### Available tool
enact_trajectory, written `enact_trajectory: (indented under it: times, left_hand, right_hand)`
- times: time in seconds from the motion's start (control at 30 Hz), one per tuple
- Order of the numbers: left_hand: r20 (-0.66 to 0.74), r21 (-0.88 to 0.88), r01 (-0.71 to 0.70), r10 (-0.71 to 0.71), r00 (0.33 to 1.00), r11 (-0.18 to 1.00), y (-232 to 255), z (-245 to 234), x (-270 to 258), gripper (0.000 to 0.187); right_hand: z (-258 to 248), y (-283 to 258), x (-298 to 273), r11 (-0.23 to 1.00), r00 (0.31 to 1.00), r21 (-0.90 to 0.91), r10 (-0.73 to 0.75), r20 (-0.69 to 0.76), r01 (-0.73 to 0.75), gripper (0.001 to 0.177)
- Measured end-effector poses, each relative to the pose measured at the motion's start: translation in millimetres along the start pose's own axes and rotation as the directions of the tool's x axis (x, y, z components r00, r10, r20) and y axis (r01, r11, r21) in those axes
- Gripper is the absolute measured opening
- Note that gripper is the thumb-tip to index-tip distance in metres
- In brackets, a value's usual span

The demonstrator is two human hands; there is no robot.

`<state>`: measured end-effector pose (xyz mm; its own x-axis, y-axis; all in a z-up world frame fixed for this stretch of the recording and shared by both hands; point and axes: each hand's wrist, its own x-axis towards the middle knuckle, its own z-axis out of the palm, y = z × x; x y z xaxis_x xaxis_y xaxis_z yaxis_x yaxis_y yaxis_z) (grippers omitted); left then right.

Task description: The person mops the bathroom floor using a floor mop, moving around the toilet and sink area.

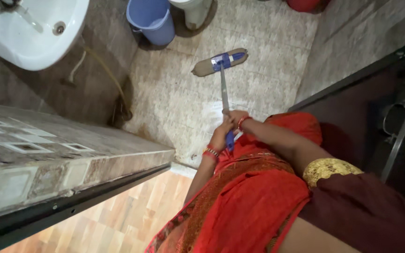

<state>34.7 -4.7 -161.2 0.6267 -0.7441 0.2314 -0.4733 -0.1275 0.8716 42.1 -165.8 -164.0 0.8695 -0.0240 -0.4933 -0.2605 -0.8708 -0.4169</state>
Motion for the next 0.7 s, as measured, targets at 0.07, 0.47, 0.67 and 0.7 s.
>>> enact_trajectory:
  times: [0.07,0.47,0.67,0.7]
  left_hand:
    - [0.033,0.049,0.033,-0.035,0.999,0.998,1,-15,-34,0.025]
    - [0.041,0.037,0.253,-0.254,0.966,0.967,129,-128,-115,0.022]
    - [0.048,0.037,0.203,-0.204,0.978,0.979,111,-100,-92,0.02]
    - [0.071,0.052,0.196,-0.199,0.977,0.979,108,-94,-91,0.02]
  right_hand:
    - [25,-8,-6,0.998,0.999,0.029,-0.05,0.017,0.05,0.075]
    - [57,-57,-49,0.846,0.846,-0.035,-0.53,0.056,0.532,0.032]
    - [33,-37,-49,0.871,0.873,-0.071,-0.482,0.07,0.487,0.037]
    - [31,-33,-50,0.889,0.891,-0.081,-0.443,0.094,0.451,0.039]
